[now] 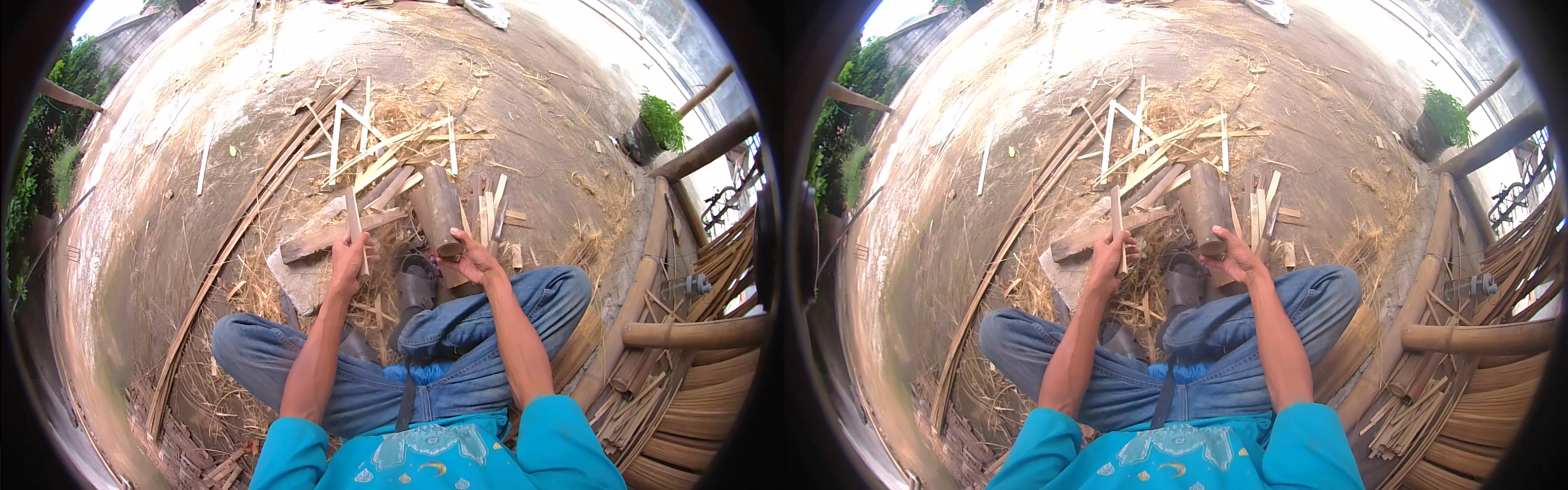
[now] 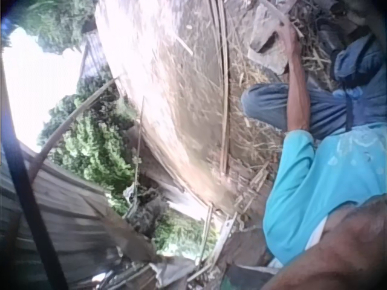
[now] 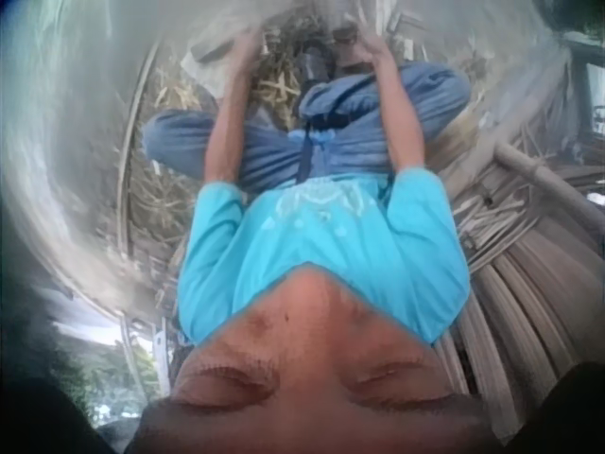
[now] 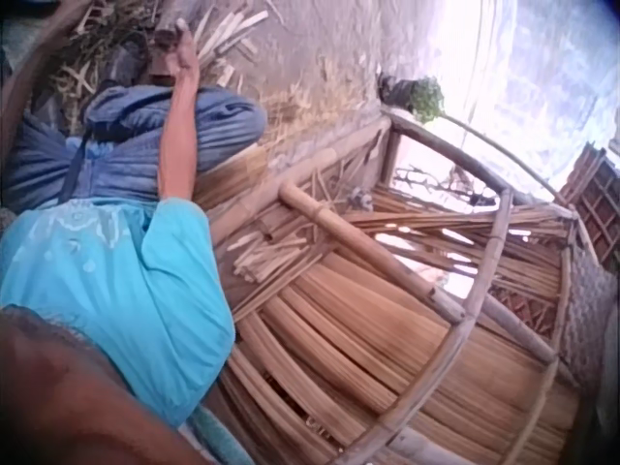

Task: The person sits on the ground and uses a machete to split a bamboo tube into smaller strips. They repeatedly strike the bamboo against a wooden block to separate the pieces and then arrange the resulting strips on the ground.

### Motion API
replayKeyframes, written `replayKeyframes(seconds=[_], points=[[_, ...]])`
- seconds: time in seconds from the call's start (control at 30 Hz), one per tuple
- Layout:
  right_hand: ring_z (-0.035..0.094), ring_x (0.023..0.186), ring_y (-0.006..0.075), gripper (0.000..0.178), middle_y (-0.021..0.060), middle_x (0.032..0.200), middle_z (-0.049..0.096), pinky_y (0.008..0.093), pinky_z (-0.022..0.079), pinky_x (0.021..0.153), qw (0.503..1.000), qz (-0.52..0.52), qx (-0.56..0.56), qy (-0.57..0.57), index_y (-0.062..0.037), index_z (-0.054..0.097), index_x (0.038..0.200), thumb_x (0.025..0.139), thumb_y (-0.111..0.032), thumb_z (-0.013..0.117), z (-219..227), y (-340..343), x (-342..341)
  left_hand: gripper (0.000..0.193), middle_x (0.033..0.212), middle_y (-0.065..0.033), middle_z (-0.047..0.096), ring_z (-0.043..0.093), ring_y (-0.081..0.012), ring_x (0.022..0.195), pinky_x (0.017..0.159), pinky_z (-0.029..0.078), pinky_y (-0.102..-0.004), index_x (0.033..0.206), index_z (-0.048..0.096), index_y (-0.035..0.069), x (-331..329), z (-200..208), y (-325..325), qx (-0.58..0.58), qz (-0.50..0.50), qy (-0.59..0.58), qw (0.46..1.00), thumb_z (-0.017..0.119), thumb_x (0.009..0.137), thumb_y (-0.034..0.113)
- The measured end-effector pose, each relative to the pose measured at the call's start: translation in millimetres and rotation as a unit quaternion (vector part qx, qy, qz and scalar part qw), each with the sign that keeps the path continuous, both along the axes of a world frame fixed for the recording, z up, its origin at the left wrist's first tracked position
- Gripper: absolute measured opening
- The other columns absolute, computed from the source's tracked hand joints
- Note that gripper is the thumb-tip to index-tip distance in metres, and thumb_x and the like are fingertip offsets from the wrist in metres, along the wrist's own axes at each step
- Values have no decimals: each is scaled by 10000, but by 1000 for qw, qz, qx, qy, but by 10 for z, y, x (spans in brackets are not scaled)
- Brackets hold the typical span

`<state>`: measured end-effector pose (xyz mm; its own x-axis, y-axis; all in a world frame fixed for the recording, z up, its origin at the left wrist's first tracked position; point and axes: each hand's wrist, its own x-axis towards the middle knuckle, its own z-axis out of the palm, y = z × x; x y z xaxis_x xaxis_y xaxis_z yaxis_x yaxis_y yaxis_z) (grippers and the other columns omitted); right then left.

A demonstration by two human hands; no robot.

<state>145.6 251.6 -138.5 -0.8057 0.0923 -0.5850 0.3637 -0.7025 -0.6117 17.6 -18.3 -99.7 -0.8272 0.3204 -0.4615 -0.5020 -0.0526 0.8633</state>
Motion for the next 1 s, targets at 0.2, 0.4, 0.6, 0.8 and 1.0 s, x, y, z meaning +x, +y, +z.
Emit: replayKeyframes(seconds=[0.2,0.4,0.6,0.8,1.0], points=[[684,1112,225,483,111,1226,689,439,581,998,989,71,-90,91,-38,562,1351,998,-345,685,281,-650,-47,451,1137,-116,682,683,-173,928,791,621,-311,1326,555,-50,152,-79,197,4,21,37,999,654,1005,251],[654,1176,215,524,87,1281,674,433,530,1050,978,125,-125,107,-54,540,1404,1019,-393,647,300,-1065,-31,396,1112,-86,681,634,-111,907,779,544,-292,1345,574,-26,253,149,276,83,67,52,993,558,1078,266],[652,1190,242,539,111,1302,667,442,523,1056,976,121,-145,111,-51,512,1423,1038,-416,605,249,-1060,12,435,1113,-83,674,642,-115,911,781,553,-300,1396,530,-10,287,134,324,122,51,29,991,554,1081,289],[650,1210,279,560,152,1319,654,464,504,1102,977,106,-155,104,-25,483,1434,1046,-414,588,215,-1013,36,453,1129,-90,664,649,-130,929,789,559,-304,1417,509,12,306,130,362,128,29,35,991,538,1084,317],[652,1206,280,558,155,1316,654,472,501,1108,974,111,-168,109,-28,478,1436,1048,-413,585,146,-1012,50,459,1152,-92,655,661,-148,963,816,580,-317,1414,490,27,313,43,374,143,24,58,988,535,1075,334]])
